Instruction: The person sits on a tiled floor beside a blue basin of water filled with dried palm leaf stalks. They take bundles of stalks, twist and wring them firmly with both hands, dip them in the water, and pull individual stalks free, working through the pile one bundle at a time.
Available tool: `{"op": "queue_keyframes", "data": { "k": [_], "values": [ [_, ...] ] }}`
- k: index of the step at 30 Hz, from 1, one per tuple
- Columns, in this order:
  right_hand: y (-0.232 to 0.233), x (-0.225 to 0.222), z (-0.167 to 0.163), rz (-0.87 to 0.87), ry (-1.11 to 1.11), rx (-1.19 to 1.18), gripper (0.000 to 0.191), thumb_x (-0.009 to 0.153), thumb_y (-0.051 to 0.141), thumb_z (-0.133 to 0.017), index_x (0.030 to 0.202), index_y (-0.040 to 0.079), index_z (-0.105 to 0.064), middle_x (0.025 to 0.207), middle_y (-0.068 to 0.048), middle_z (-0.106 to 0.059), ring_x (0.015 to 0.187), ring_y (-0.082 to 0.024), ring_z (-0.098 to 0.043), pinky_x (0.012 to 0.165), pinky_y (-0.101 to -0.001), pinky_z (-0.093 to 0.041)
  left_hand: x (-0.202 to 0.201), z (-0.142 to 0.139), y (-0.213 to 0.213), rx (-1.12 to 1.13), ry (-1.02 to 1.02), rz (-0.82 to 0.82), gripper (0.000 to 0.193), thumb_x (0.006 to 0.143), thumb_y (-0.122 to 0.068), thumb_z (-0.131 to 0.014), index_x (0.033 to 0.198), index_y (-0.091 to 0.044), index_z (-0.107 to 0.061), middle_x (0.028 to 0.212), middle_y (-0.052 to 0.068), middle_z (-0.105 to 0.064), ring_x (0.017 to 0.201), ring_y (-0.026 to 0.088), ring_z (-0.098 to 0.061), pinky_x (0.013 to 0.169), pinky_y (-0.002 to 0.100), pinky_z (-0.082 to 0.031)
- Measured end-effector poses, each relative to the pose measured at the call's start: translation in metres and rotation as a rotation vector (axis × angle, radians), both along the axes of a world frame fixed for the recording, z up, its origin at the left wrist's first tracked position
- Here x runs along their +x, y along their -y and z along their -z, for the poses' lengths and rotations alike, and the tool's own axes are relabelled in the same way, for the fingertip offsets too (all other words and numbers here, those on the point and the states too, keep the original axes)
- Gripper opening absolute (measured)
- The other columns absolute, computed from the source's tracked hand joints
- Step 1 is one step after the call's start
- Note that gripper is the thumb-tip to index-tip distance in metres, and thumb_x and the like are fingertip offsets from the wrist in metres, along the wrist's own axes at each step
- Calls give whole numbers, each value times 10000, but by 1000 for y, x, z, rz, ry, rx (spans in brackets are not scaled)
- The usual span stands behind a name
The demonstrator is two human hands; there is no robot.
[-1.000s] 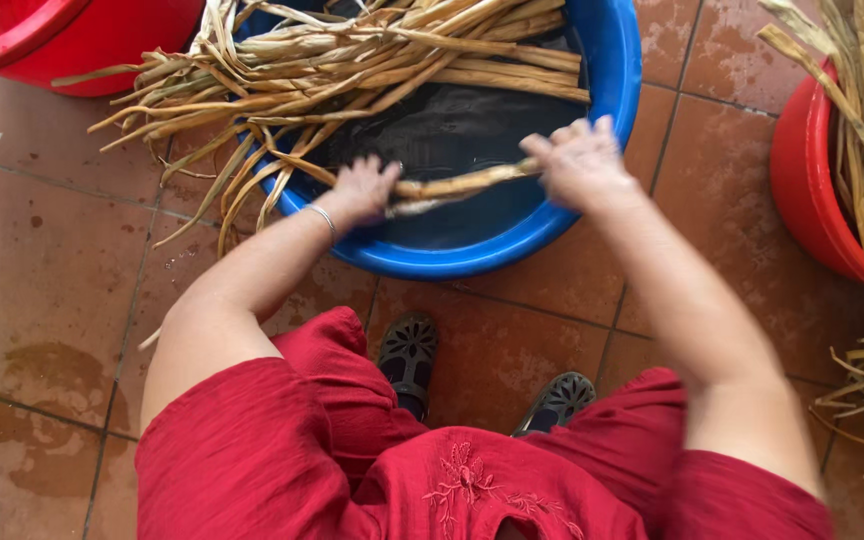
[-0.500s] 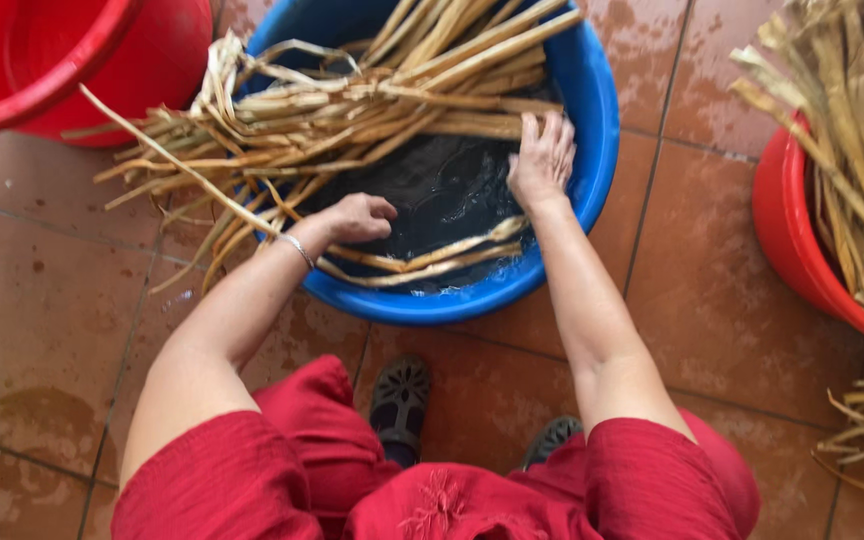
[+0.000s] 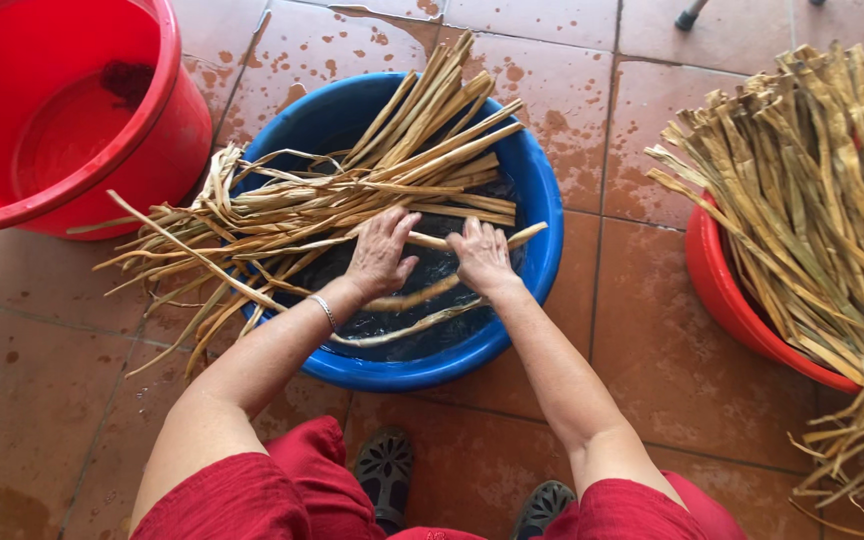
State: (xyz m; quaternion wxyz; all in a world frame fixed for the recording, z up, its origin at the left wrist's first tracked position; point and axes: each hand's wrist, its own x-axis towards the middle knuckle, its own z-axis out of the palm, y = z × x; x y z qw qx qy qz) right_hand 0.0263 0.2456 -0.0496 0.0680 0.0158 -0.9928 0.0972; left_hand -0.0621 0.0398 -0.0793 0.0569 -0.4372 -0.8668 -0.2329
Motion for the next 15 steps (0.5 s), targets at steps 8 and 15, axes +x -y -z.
{"op": "queue_keyframes", "data": {
  "k": [8,15],
  "values": [
    [-30,12,-62,24,-450,-155,201,906,73,-706,1084,155,-751,1015,-57,-709,980,-310,-639,856,-478,-485,-12,-60,-31,11,450,32,440,916,-329,-783,1280,-152,-611,941,128,-728,914,342,-712,820,454,-543],
    [-70,34,-68,-94,-289,-637,189,997,111,-684,1165,26,-668,1069,-159,-702,986,-321,-705,850,-410,-563,-2,-97,-5,257,388,88,287,918,-152,-768,1157,-96,-619,890,138,-695,843,328,-706,765,412,-552]
  ]
}}
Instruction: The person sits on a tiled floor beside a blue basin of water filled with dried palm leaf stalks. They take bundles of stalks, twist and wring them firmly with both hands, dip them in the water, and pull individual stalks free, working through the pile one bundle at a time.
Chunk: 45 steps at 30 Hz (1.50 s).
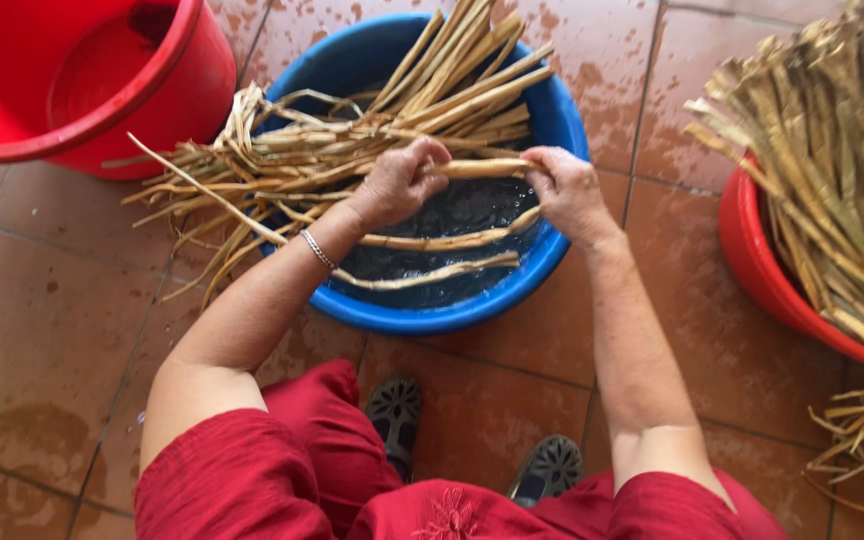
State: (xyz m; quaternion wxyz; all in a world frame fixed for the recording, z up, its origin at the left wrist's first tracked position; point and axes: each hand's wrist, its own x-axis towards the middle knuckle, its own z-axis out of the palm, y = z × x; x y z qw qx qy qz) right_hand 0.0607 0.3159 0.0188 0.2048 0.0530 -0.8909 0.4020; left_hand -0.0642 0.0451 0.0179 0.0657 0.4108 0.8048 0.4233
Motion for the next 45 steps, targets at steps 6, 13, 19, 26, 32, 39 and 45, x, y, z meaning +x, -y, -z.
{"op": "queue_keyframes", "data": {
  "k": [6,13,19,26,32,39,45],
  "values": [
    [15,15,3,-119,323,-20,289,1060,122,-536,1332,36,-586,1054,-199,-673,970,-346,-687,826,-438,-543,8,-17,3,-26,-610,22,295,897,6,-695,1173,-51,-608,1136,156,-630,1114,364,-592,1003,457,-488],
    [54,29,3,-89,333,11,210,1055,150,-546,1229,32,-542,929,-224,-673,876,-405,-677,724,-488,-522,-6,-34,8,-90,-774,83,323,962,-18,-667,1273,-30,-581,1143,163,-603,1081,348,-573,961,459,-479],
    [50,28,23,98,-51,208,106,1074,125,-587,998,52,-601,790,-177,-685,724,-382,-700,620,-470,-553,3,-14,7,-265,-484,112,31,1026,-61,-601,1050,-50,-616,916,138,-655,896,328,-681,806,448,-550],
    [46,29,40,209,47,246,92,1066,140,-610,1015,70,-642,747,-177,-690,731,-383,-705,626,-490,-549,36,-18,-7,-199,636,178,157,911,-165,-782,997,-70,-691,846,14,-657,765,87,-595,711,296,-510],
    [67,39,25,32,-55,129,240,1009,137,-627,1221,25,-617,766,-174,-686,702,-381,-702,571,-469,-541,14,-40,5,42,-238,61,213,897,-78,-752,1069,-43,-632,946,85,-663,940,254,-632,821,389,-535],
    [69,44,15,28,-10,126,95,1055,144,-659,989,76,-659,707,-143,-659,642,-320,-697,543,-413,-520,13,-16,2,-72,-630,51,169,879,19,-671,1039,-32,-670,1008,137,-656,1036,363,-656,917,438,-553],
    [54,41,10,157,-101,318,93,1050,129,-638,974,79,-659,693,-107,-677,638,-290,-709,554,-409,-543,28,-22,2,-2,800,76,105,1011,-130,-702,994,-29,-677,834,46,-641,726,116,-578,637,281,-475]
  ]
}}
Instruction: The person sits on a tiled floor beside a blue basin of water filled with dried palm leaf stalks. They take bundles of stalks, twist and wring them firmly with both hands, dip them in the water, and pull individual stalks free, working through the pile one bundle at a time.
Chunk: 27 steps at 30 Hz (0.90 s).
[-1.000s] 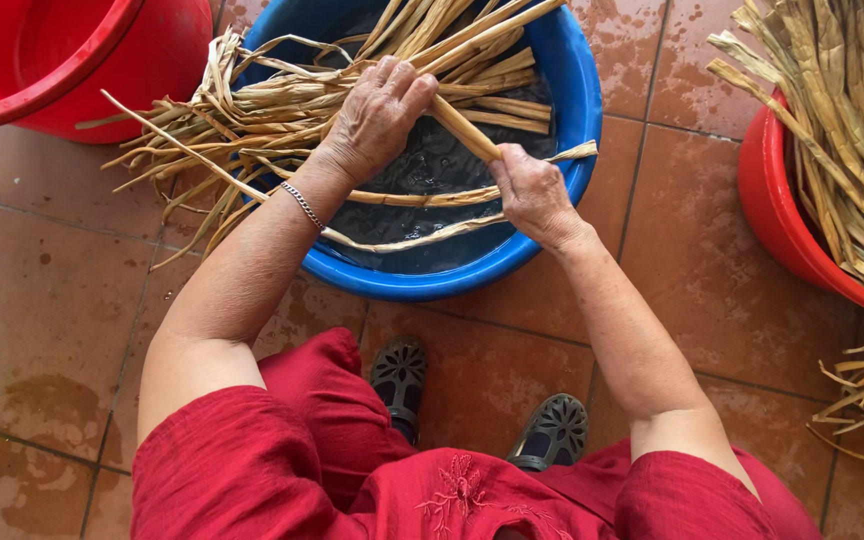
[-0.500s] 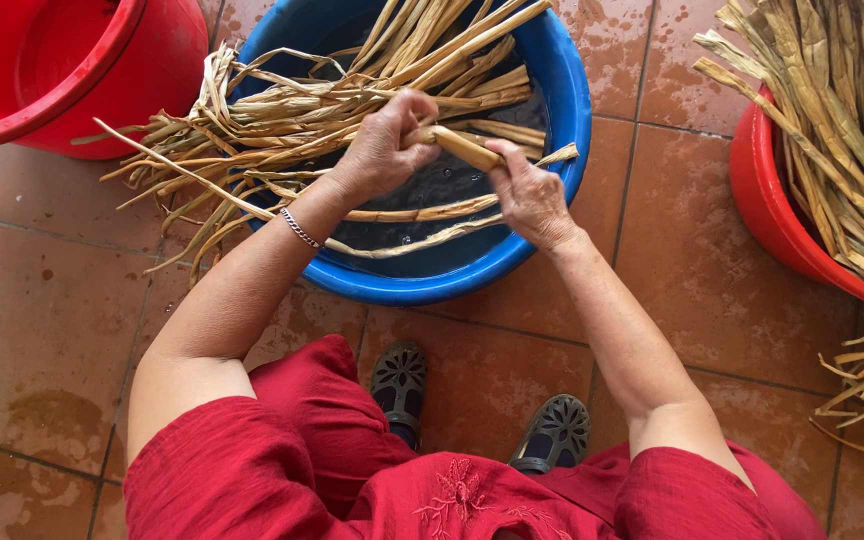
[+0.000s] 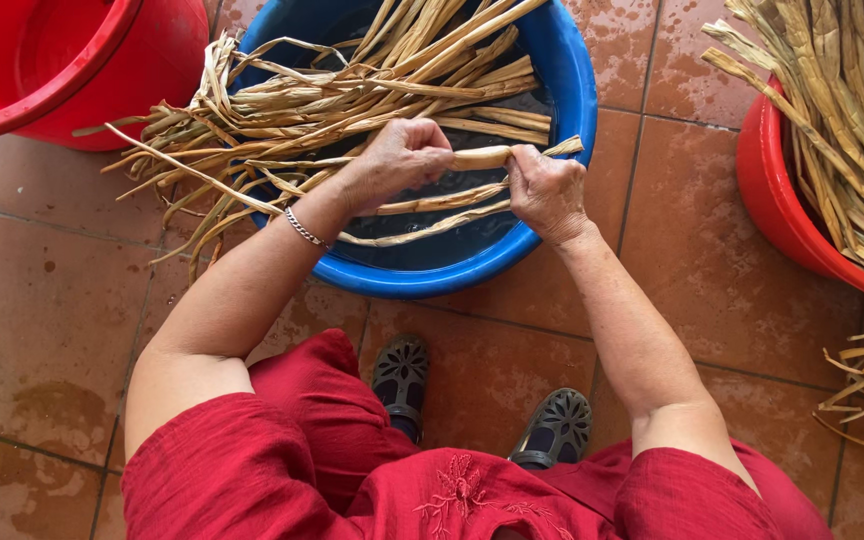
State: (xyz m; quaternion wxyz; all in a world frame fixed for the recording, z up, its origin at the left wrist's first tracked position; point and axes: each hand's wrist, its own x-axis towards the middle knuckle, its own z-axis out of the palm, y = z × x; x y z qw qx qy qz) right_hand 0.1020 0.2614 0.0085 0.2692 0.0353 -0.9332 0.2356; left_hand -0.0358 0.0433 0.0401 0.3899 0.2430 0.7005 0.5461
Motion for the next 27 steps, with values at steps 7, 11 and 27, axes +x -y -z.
{"op": "queue_keyframes", "data": {
  "k": [7,11,27],
  "values": [
    [11,0,2,-42,58,-69,257,1048,171,-629,1276,61,-670,742,-128,-701,672,-326,-718,557,-430,-556,9,-23,-7,309,-80,-110,382,866,-24,-773,1190,-87,-581,937,16,-658,825,80,-622,753,228,-548],
    [15,3,3,-106,112,-188,212,1045,174,-645,1220,60,-682,759,-139,-703,675,-304,-727,554,-403,-559,0,-19,-2,89,-1143,-49,234,949,-90,-755,1147,-42,-640,1004,105,-705,952,249,-676,843,350,-574],
    [-3,2,-20,-133,130,-366,81,1036,105,-668,1056,48,-722,755,-120,-705,666,-245,-733,575,-351,-545,24,-26,-5,277,58,103,350,977,-214,-715,1196,-46,-500,1081,54,-713,983,142,-718,829,325,-643]
  ]
}}
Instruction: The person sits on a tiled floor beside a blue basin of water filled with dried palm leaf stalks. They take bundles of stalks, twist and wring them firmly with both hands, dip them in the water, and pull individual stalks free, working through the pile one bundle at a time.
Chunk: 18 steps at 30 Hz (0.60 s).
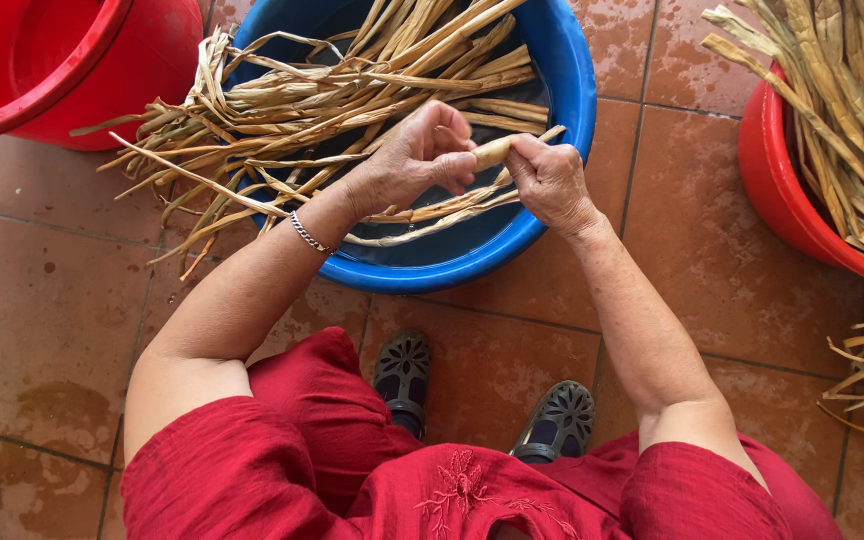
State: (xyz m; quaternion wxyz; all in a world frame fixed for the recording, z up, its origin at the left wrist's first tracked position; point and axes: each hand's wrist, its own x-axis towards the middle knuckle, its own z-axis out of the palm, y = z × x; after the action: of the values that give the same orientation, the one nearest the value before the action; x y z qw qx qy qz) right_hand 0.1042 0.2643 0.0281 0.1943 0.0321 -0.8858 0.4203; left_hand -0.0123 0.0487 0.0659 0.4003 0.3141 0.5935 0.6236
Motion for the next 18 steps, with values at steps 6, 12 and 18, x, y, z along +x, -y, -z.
{"op": "queue_keyframes", "data": {
  "k": [6,12,18],
  "values": [
    [10,5,3,19,-91,248,51,1024,90,-663,980,85,-689,722,-143,-668,694,-343,-700,573,-437,-528,12,20,-2,-2,-434,115,516,1072,-233,-653,1502,-7,-479,1294,128,-663,1205,224,-651,1034,332,-532],
    [19,5,11,103,-159,299,74,1020,106,-640,948,94,-653,748,-133,-682,712,-347,-707,584,-451,-536,29,35,-9,0,-864,-39,465,1036,-166,-690,1424,31,-525,1255,214,-645,1133,384,-659,983,395,-543],
    [28,3,19,148,-155,233,107,1018,138,-668,924,90,-652,744,-152,-677,704,-361,-698,577,-460,-527,38,39,-16,-53,-944,-173,400,993,-146,-721,1334,17,-589,1192,200,-665,1105,397,-659,953,428,-548]
  ]
}}
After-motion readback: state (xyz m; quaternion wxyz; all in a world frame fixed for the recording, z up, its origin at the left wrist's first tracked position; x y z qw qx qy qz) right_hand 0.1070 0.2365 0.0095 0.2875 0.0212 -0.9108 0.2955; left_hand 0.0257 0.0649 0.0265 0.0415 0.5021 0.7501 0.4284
